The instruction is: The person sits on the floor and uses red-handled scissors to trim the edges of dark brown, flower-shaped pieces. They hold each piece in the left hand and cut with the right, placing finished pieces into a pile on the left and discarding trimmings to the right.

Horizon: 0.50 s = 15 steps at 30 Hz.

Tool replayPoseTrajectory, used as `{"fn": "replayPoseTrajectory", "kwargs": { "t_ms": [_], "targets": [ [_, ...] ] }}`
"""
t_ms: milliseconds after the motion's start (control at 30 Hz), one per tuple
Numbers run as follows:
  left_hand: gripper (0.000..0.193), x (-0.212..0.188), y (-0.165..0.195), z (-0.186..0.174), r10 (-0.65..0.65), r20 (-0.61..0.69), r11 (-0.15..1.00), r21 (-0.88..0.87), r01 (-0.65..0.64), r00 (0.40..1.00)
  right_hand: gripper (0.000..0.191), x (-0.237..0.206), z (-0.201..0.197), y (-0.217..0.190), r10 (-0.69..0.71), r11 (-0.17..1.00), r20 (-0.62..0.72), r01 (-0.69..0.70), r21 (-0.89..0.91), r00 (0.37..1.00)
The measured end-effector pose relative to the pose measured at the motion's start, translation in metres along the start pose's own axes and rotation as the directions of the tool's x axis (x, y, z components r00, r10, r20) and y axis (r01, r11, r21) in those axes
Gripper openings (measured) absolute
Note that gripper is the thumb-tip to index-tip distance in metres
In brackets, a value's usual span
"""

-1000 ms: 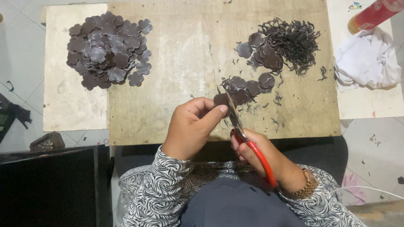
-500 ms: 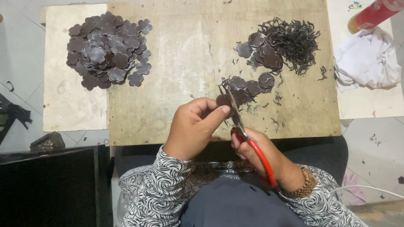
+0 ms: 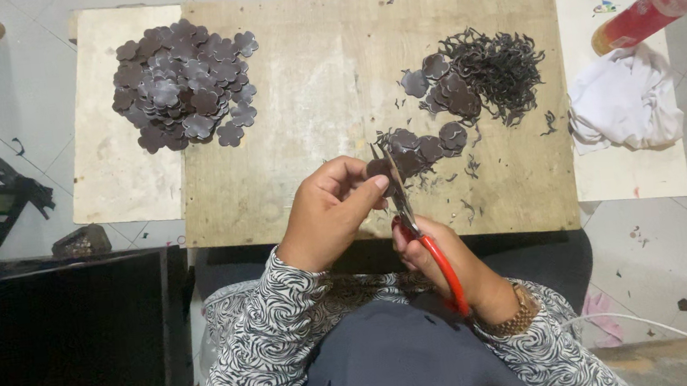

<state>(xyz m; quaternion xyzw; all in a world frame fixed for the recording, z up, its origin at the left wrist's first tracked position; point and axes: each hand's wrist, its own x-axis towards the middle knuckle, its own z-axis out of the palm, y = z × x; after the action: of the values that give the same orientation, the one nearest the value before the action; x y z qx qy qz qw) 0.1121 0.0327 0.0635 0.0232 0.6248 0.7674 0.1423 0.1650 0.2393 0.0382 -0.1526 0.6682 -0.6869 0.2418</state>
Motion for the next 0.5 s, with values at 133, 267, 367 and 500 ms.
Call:
{"fn": "replayPoseTrajectory", "kwargs": {
  "t_ms": [133, 267, 367, 500],
  "targets": [
    [0.014, 0.0000, -0.0001, 0.0006, 0.001, 0.040, 1.000, -0.027, 0.000, 0.999, 0.060, 0.0008, 0.0020, 0.0002, 0.016, 1.000, -0.007, -0.016, 0.021, 1.000],
    [0.014, -0.0002, 0.0019, 0.0009, -0.006, 0.047, 0.999, -0.035, 0.007, 0.999, 0.062, 0.0015, 0.0034, 0.0006, 0.005, 1.000, -0.011, -0.005, 0.014, 1.000],
    [0.014, -0.0018, 0.0041, 0.0007, -0.012, 0.033, 1.000, 0.000, 0.012, 0.999, 0.064, 0.0003, 0.0032, 0.0017, 0.022, 1.000, -0.018, -0.022, 0.012, 1.000],
    [0.014, -0.0024, 0.0045, 0.0011, 0.018, 0.000, 0.999, 0.038, -0.018, 1.000, 0.065, 0.0004, 0.0033, 0.0041, 0.028, 1.000, -0.018, -0.028, 0.008, 0.999]
  ]
}}
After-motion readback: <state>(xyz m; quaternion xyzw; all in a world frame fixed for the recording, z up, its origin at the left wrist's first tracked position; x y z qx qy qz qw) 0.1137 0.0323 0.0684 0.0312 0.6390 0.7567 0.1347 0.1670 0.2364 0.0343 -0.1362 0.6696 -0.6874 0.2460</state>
